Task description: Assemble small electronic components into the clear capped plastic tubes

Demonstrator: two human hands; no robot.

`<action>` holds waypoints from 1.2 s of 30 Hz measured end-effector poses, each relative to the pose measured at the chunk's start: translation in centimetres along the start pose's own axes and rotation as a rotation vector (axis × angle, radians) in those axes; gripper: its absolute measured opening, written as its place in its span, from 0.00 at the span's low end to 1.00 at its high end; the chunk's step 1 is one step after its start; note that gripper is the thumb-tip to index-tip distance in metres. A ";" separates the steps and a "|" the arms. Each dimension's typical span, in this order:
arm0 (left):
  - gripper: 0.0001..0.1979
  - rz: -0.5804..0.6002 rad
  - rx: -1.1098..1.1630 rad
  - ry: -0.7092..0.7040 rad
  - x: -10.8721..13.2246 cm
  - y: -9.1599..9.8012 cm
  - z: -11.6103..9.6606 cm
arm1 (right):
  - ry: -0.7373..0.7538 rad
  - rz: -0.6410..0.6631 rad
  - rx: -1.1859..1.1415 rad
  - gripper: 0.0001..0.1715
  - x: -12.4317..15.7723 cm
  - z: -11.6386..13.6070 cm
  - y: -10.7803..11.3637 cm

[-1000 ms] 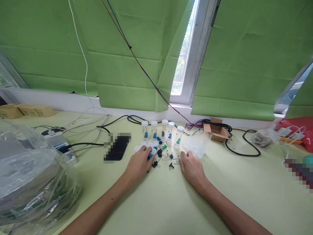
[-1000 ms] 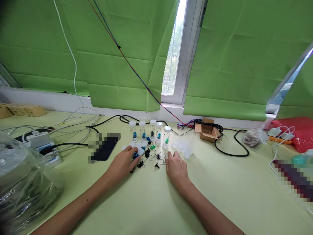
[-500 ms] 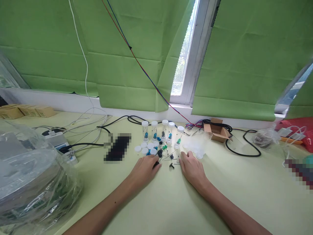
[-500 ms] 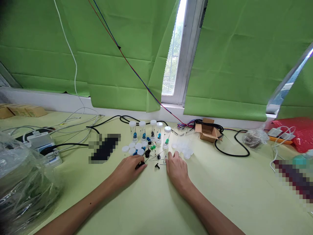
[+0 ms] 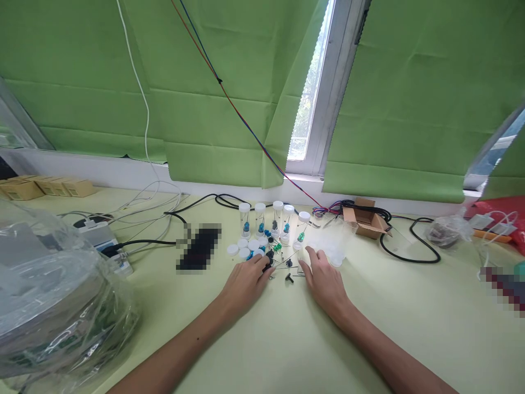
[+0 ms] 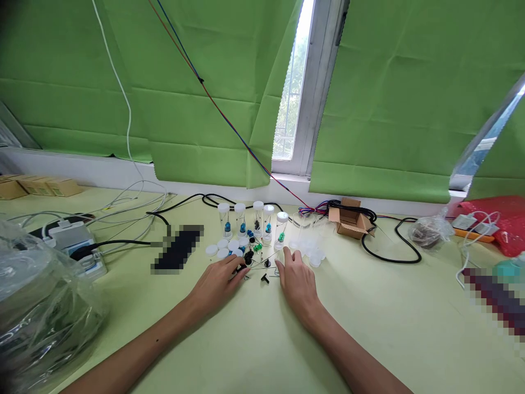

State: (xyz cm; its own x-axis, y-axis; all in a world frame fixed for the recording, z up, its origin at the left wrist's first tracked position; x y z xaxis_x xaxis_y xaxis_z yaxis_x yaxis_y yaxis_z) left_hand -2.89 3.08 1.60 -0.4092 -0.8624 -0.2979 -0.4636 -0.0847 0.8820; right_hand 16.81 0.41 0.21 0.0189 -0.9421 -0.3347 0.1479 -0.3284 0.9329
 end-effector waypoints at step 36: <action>0.14 0.327 0.866 0.165 1.6 -2.5 -2.9 | 0.432 -0.114 -0.347 0.14 -0.6 0.8 -0.4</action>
State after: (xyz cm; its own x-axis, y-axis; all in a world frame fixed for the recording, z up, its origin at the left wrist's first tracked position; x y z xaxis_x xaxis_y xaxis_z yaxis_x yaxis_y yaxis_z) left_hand -0.09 0.46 -0.03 -0.5361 -0.8436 0.0307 -0.7959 0.5173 0.3146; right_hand 15.99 1.11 0.13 0.3760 -0.7647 -0.5233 0.4878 -0.3168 0.8134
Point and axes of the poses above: each hand's wrist, its own x-axis away from the middle knuckle, its own y-axis out of the back of the hand, z = x × y, the point moved 3 cm from there along -x, towards the middle knuckle, and after that the axes turned 6 degrees about y, right-handed, at the moved point
